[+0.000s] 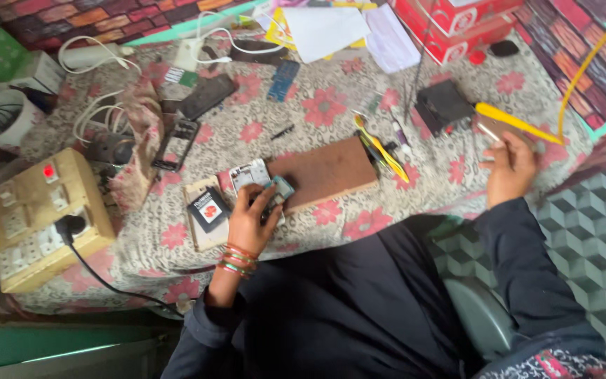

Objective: The person brushes the inside of a disassembled phone housing with a toothbrush, then places a circuit board on the bench and solders it with a soldering iron while holding the board with the other hand.

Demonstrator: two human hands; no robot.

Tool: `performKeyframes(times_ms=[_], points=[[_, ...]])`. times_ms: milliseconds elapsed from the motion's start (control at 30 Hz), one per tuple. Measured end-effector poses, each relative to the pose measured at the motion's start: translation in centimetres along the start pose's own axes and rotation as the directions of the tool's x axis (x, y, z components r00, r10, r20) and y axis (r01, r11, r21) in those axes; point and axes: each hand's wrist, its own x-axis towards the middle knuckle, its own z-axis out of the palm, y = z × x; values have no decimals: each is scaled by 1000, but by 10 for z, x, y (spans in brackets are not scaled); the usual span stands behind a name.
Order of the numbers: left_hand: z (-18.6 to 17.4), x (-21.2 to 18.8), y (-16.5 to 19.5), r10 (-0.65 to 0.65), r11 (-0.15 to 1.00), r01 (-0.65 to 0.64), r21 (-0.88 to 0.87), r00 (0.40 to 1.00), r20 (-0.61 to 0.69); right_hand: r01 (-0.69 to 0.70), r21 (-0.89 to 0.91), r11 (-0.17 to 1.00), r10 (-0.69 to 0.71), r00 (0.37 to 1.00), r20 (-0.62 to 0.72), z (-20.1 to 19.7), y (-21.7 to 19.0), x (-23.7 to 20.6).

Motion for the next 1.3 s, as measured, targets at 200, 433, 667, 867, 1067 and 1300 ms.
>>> performKeyframes(times_ms=[200, 433, 667, 867, 1067, 1300], points=[[-21, -5, -12, 10, 1000, -9, -19, 999, 52, -163, -39, 986, 163, 987, -7, 0, -10, 14], [-37, -15, -17, 2, 999, 2, -47, 997, 75, -192, -15, 981, 193, 981, 13, -5, -16, 5], [-61, -23, -35, -117, 990, 125, -70, 988, 104, -150, -70, 986, 149, 989, -13, -6, -5, 0], [-68, -25, -44, -118, 987, 129, -98, 988, 103, -117, -53, 992, 119, 993, 27, -6, -8, -6], [-58, -15, -25, -204, 976, 208, -66, 977, 60, -159, -60, 985, 162, 986, 46, -7, -11, 1], [-22, 7, -7, -63, 995, 52, 83, 989, 136, -211, -10, 977, 211, 977, -33, -8, -5, 9]])
